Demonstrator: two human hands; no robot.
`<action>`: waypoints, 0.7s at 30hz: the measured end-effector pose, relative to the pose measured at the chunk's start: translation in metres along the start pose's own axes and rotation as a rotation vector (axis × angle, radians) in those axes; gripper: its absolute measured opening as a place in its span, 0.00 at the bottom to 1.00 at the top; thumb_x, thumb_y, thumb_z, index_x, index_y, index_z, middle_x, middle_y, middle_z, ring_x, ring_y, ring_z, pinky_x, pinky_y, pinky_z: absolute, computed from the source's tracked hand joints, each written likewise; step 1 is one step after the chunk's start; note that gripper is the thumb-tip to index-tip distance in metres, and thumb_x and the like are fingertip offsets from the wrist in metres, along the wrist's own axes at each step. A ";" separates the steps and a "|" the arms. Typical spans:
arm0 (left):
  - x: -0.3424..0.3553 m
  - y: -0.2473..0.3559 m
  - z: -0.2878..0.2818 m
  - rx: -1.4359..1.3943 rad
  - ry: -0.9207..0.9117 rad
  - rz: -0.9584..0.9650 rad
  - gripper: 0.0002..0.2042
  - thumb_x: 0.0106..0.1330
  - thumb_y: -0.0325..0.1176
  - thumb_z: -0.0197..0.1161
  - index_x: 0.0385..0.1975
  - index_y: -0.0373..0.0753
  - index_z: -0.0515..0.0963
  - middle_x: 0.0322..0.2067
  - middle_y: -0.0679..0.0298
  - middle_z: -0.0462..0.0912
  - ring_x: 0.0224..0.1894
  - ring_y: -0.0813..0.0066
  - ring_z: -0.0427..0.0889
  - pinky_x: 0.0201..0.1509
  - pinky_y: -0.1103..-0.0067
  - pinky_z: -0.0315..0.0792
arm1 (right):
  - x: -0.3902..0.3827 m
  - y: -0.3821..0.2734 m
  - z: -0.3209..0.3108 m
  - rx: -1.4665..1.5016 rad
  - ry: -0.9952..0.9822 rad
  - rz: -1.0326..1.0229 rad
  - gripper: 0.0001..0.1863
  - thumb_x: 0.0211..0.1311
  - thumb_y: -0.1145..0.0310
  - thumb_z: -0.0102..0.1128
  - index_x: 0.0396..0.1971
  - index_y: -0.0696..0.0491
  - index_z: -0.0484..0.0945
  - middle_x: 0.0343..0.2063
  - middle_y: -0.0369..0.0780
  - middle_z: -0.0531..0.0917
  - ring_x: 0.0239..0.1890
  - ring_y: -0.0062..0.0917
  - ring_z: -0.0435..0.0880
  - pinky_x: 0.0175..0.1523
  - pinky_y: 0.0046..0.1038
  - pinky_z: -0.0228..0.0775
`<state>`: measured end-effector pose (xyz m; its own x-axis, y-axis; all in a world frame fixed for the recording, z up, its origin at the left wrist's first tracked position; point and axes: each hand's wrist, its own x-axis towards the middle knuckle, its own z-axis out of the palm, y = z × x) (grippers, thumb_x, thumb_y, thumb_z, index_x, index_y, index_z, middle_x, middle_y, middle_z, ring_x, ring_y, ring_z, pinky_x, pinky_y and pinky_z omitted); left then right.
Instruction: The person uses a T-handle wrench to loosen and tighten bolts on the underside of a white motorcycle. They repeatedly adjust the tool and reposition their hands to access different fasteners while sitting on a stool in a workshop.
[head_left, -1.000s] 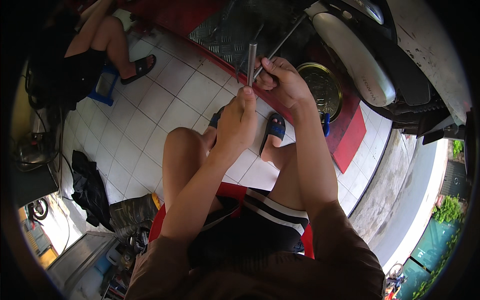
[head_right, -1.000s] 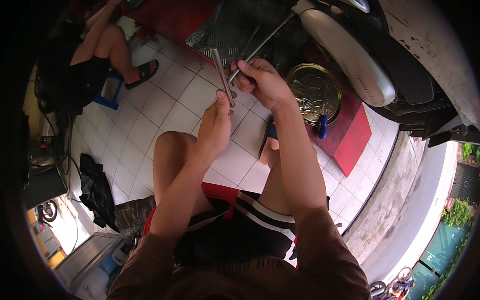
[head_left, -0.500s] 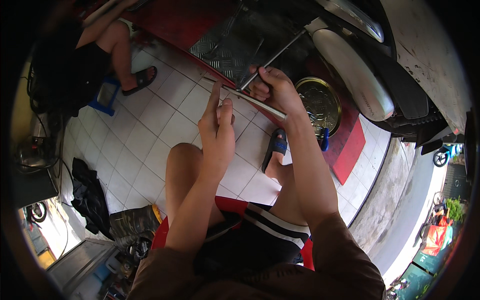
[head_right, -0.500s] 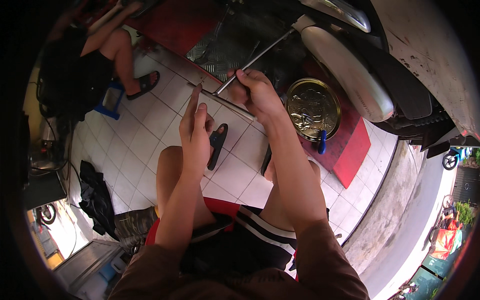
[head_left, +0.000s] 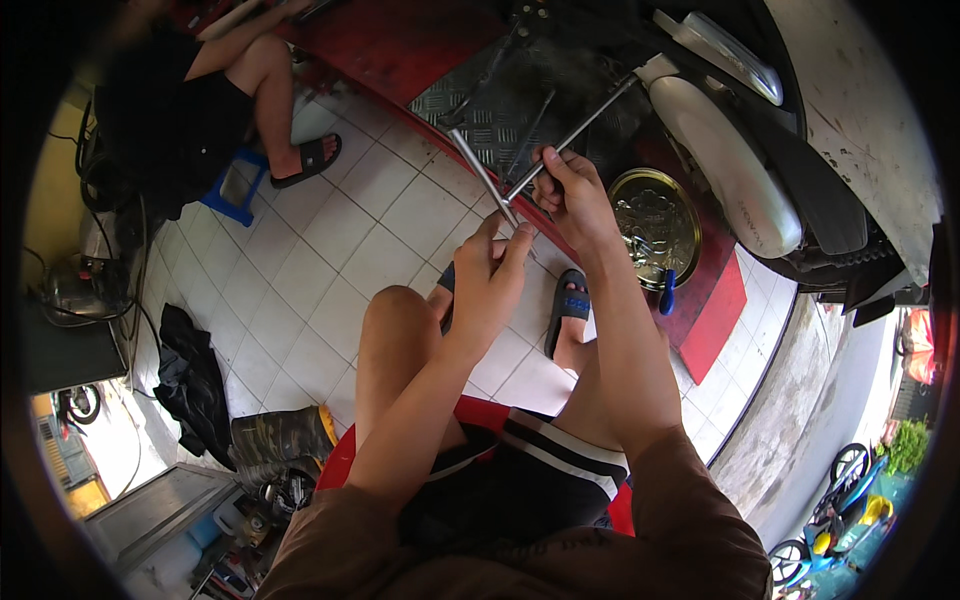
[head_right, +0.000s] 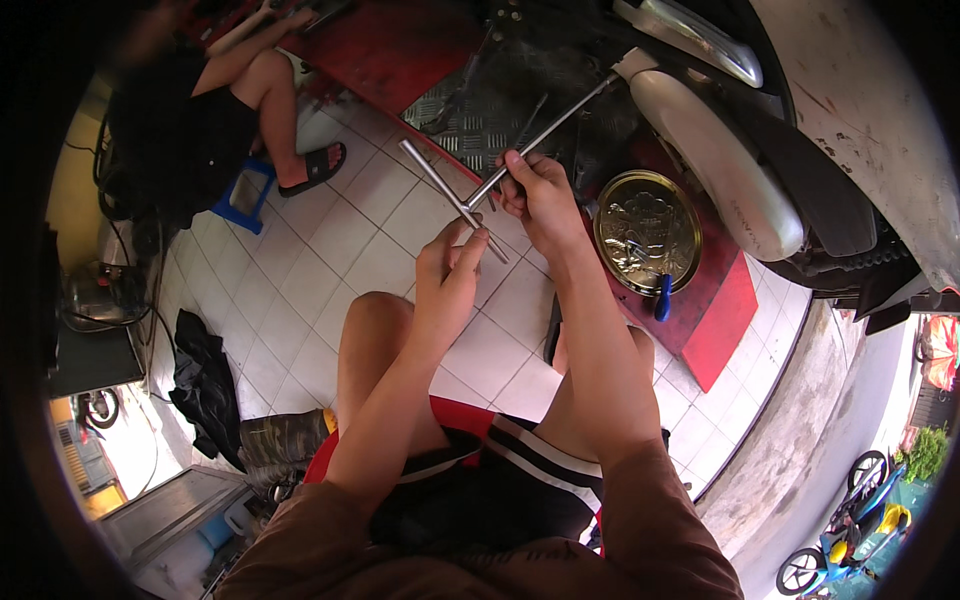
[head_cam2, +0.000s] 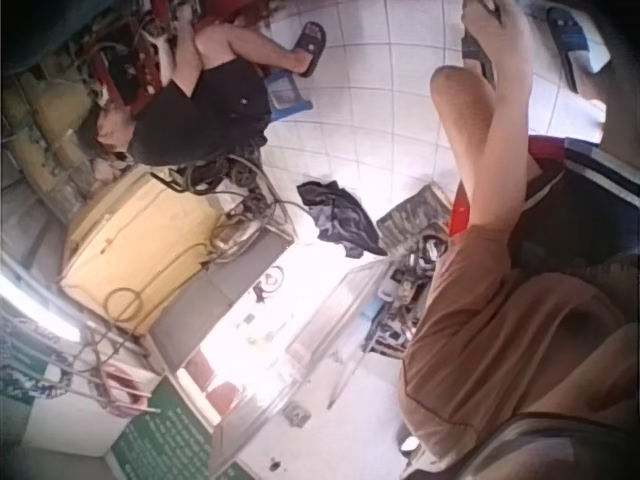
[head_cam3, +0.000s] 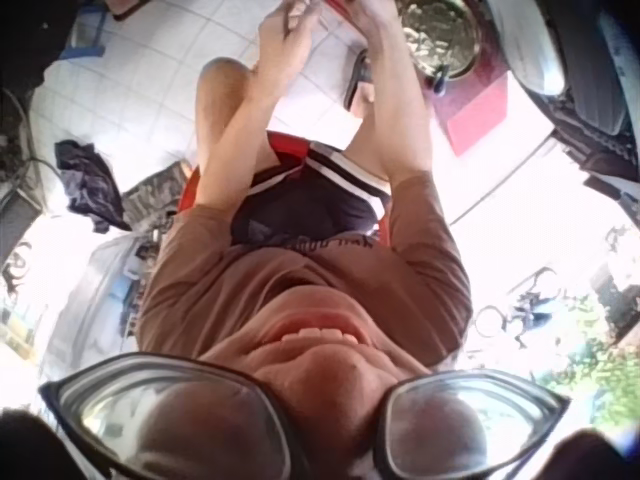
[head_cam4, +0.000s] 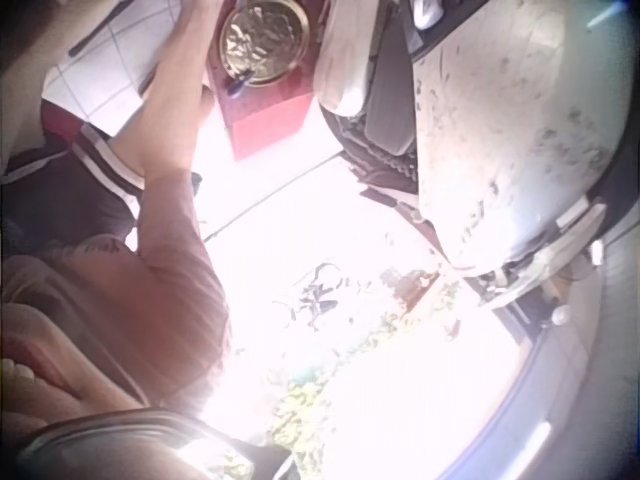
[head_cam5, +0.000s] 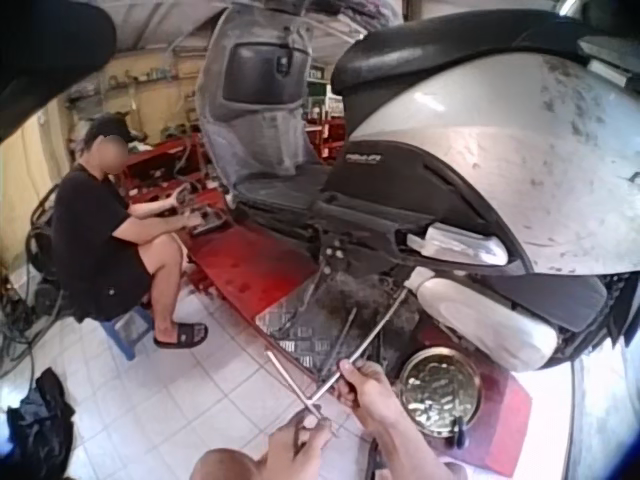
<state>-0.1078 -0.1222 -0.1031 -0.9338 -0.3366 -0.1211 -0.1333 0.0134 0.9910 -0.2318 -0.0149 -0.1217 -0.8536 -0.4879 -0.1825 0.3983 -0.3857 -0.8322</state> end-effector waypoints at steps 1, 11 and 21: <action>0.000 -0.003 0.002 0.039 -0.051 0.082 0.22 0.67 0.37 0.54 0.57 0.32 0.69 0.09 0.72 0.60 0.13 0.87 0.57 0.18 0.83 0.51 | 0.001 -0.001 -0.001 -0.017 0.009 -0.002 0.13 0.68 0.63 0.51 0.33 0.58 0.72 0.15 0.32 0.66 0.18 0.15 0.61 0.24 0.18 0.52; 0.023 0.004 -0.019 0.410 0.049 0.264 0.20 0.58 0.24 0.61 0.52 0.34 0.73 0.15 0.63 0.73 0.15 0.77 0.69 0.22 0.80 0.64 | 0.000 -0.005 -0.002 0.028 0.053 -0.032 0.12 0.68 0.64 0.51 0.30 0.58 0.72 0.11 0.30 0.63 0.14 0.14 0.56 0.21 0.19 0.49; 0.019 -0.011 -0.012 0.204 -0.220 0.158 0.13 0.65 0.32 0.59 0.21 0.30 0.78 0.09 0.63 0.69 0.13 0.78 0.66 0.19 0.77 0.61 | -0.007 0.004 -0.001 -0.096 -0.251 0.048 0.14 0.62 0.62 0.60 0.38 0.58 0.76 0.19 0.31 0.71 0.20 0.11 0.61 0.25 0.14 0.52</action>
<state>-0.1201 -0.1403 -0.1157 -0.9946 -0.1042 0.0012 -0.0245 0.2448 0.9693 -0.2240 -0.0123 -0.1245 -0.7197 -0.6875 -0.0972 0.3926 -0.2876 -0.8736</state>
